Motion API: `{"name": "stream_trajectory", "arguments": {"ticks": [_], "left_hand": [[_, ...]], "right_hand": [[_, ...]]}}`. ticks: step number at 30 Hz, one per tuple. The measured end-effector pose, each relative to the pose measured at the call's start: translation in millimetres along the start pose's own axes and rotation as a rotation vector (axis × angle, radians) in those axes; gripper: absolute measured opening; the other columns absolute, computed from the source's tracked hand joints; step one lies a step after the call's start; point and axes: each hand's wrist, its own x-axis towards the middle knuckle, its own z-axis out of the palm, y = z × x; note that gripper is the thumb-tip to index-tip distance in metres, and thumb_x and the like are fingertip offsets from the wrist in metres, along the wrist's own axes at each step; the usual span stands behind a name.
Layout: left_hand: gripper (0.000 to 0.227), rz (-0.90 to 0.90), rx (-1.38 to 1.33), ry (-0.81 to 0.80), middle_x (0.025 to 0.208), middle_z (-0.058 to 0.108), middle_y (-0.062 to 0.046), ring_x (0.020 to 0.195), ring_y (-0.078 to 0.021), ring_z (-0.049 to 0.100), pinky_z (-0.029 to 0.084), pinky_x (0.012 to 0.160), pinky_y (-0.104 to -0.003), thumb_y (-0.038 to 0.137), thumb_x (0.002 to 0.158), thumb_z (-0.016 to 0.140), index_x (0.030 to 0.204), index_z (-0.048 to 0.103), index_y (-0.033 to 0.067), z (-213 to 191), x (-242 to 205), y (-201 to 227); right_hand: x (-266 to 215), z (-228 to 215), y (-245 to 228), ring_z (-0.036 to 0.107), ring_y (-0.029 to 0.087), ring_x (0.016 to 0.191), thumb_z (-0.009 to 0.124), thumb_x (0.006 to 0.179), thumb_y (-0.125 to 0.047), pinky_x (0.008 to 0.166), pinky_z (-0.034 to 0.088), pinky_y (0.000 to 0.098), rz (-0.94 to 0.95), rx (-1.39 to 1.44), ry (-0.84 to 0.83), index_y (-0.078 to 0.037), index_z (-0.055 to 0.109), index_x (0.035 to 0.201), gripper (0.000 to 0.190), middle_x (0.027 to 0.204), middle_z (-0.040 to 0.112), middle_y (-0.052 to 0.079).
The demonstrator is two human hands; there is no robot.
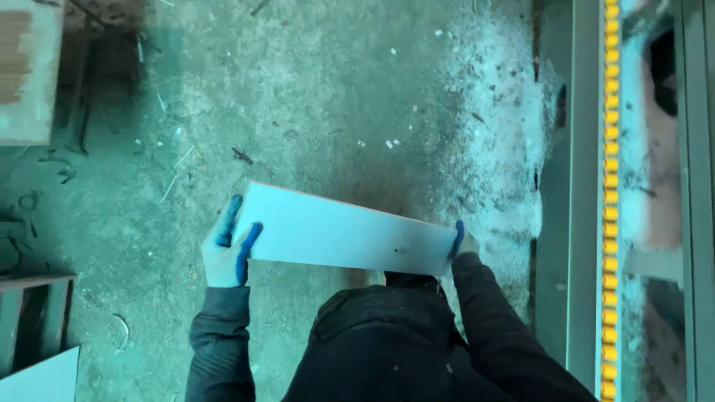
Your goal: Feeding wooden panels into an edge banding machine and retrieving them after processing.
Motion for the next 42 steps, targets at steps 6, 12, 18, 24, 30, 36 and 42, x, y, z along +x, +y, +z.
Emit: {"name": "stream_trajectory", "arguments": {"ticks": [6,12,18,24,30,36,42], "left_hand": [[0.058,0.332,0.077,-0.037,0.162,0.069,-0.030,0.155,-0.0474,0.056,0.050,0.131,-0.064,0.004,0.106,0.089,0.160,0.071,-0.0017,158.1,110.4,163.7],[0.042,0.367,0.023,0.095,0.126,0.091,-0.022,0.121,-0.0402,0.086,0.071,0.103,-0.056,0.011,0.093,0.103,0.129,0.084,0.0023,260.1,263.6,197.9],[0.034,0.184,0.049,0.178,0.103,0.090,-0.016,0.089,-0.0267,0.089,0.070,0.064,-0.039,0.024,0.096,0.106,0.115,0.081,0.0121,283.4,534.9,147.3],[0.043,-0.086,-0.287,-0.024,0.124,0.090,-0.012,0.080,-0.0180,0.086,0.074,0.065,-0.027,0.016,0.103,0.093,0.145,0.083,0.0085,310.9,800.5,161.5],[0.040,-0.285,-0.745,-0.073,0.126,0.087,-0.025,0.096,-0.0424,0.090,0.080,0.079,-0.056,0.016,0.107,0.090,0.144,0.081,0.0046,441.9,1001.3,164.5],[0.017,-0.429,-0.917,-0.049,0.104,0.090,-0.010,0.067,-0.0112,0.082,0.067,0.058,-0.015,0.022,0.111,0.085,0.120,0.085,0.0084,602.7,1127.9,264.5],[0.077,-0.411,-0.757,0.103,0.166,0.074,-0.009,0.146,-0.0205,0.074,0.067,0.113,-0.035,0.037,0.107,0.074,0.177,0.057,0.0133,697.1,1274.4,270.1]], "right_hand": [[86.2,101.7,-198.0,0.073,0.051,0.132,0.087,0.100,-0.087,0.113,0.061,0.0664,-0.019,-0.259,-0.106,-0.009,0.064,0.168,0.106,0.150,0.071,0.028],[148.1,203.4,-344.8,0.071,0.052,0.138,0.088,0.094,-0.089,0.113,0.060,0.0715,-0.002,-0.260,-0.009,-0.005,0.057,0.172,0.118,0.159,0.065,0.031],[161.9,261.1,-461.4,0.049,0.060,0.165,0.020,0.122,-0.078,0.144,0.031,0.0640,-0.246,-1.013,-0.153,-0.040,0.008,0.191,0.080,0.173,0.057,0.044],[150.6,352.8,-597.3,0.055,0.053,0.163,0.034,0.123,-0.090,0.145,0.035,0.0574,-0.286,-0.884,-0.041,-0.037,0.066,0.174,0.081,0.168,0.072,0.030],[161.2,486.5,-757.7,0.052,0.037,0.165,0.073,0.112,-0.076,0.144,0.033,0.0549,-0.232,-0.287,0.252,-0.004,0.068,0.165,0.090,0.168,0.068,0.022],[247.3,596.7,-1011.2,0.054,0.038,0.165,0.072,0.109,-0.065,0.148,0.033,0.0512,-0.291,-0.231,0.299,-0.011,0.071,0.163,0.076,0.169,0.069,0.014],[323.1,701.5,-1290.1,0.058,0.019,0.094,0.080,0.110,-0.049,0.091,0.047,0.0378,-0.514,-0.143,0.218,-0.010,0.074,0.088,0.045,0.088,0.066,0.006]]}}
